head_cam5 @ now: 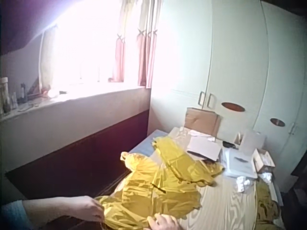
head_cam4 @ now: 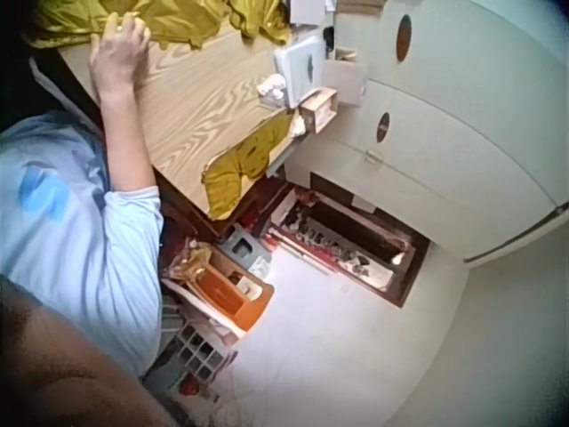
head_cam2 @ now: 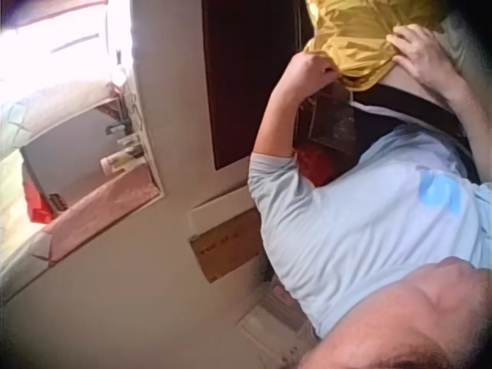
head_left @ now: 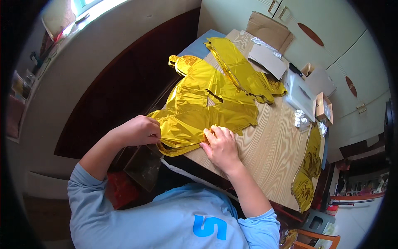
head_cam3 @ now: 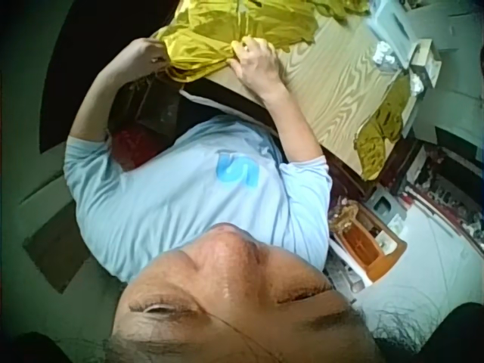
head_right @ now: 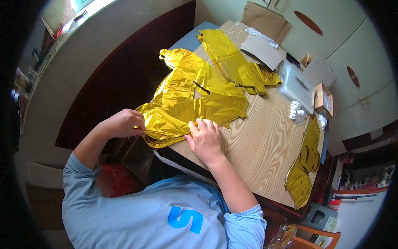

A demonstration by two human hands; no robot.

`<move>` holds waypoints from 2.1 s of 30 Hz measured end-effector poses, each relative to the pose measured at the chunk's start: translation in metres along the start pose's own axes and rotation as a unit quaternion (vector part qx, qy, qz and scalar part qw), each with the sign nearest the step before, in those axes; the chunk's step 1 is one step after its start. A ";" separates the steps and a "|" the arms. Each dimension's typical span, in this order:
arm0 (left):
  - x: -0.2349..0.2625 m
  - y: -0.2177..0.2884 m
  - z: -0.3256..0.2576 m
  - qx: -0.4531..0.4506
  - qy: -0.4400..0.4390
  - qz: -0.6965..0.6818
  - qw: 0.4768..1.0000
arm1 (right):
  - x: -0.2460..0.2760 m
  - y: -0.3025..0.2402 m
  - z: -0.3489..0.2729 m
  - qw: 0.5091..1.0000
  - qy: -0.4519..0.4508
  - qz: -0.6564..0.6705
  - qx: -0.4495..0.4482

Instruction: Folding and preparing gold-colored foil letter balloons for packaging.

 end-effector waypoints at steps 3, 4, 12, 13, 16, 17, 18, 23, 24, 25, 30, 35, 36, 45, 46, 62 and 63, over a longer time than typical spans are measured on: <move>0.004 0.008 0.002 0.044 -0.007 -0.049 0.998 | 0.001 -0.002 -0.001 1.000 0.001 -0.009 0.001; 0.006 0.009 0.002 0.061 -0.013 -0.066 0.996 | 0.000 -0.002 -0.002 1.000 0.004 -0.007 0.003; 0.003 0.011 0.008 0.067 -0.027 -0.043 0.996 | -0.004 -0.008 -0.001 0.999 0.019 -0.005 0.025; -0.006 0.014 0.005 0.030 -0.030 0.006 0.999 | -0.004 -0.009 -0.001 1.000 0.015 0.002 0.023; -0.029 0.008 -0.001 -0.029 -0.049 0.099 0.993 | -0.005 -0.008 0.001 1.000 0.010 0.015 0.020; -0.033 0.005 -0.004 -0.049 -0.042 0.125 0.990 | -0.006 -0.008 0.001 1.000 0.013 0.014 0.022; -0.037 0.001 -0.007 -0.071 -0.036 0.149 0.986 | -0.007 -0.008 0.001 1.000 0.015 0.011 0.021; -0.039 -0.002 -0.018 -0.065 -0.024 0.154 0.986 | -0.007 -0.007 0.001 1.000 0.018 0.008 0.021; -0.037 -0.002 -0.017 -0.053 -0.024 0.144 0.988 | -0.007 -0.007 0.002 1.000 0.019 0.008 0.021; -0.035 -0.002 -0.016 -0.042 -0.023 0.135 0.990 | -0.008 -0.008 0.002 1.000 0.018 0.007 0.021; -0.018 0.004 -0.010 -0.015 -0.035 0.066 0.997 | -0.009 -0.008 0.001 1.000 0.013 0.007 0.015; -0.008 0.002 -0.006 0.014 -0.015 0.005 1.000 | -0.007 -0.007 0.003 0.999 0.008 0.022 0.023; -0.003 0.004 -0.004 0.024 -0.006 -0.013 1.000 | -0.004 -0.005 0.004 0.999 0.001 0.033 0.023; 0.018 0.030 0.020 -0.164 0.226 0.089 0.956 | -0.013 0.031 0.015 0.995 0.100 0.023 -0.015; 0.025 0.038 0.025 -0.189 0.237 0.093 0.948 | -0.015 0.040 0.017 0.993 0.112 0.019 -0.011; 0.085 0.016 0.053 -0.183 0.139 -0.444 0.866 | 0.168 0.093 0.133 0.952 0.069 0.285 -0.091; 0.070 0.019 0.056 -0.189 0.141 -0.465 0.853 | 0.183 0.080 0.135 0.936 0.070 0.332 -0.096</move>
Point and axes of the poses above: each hand's wrist, its own z-axis towards the middle knuckle, its own x-axis out of the back of the hand, y = z × x, the point moved 1 cm from there along z, towards the middle knuckle, and after that the axes turned 15 degrees about -z, right-handed, at the moved point
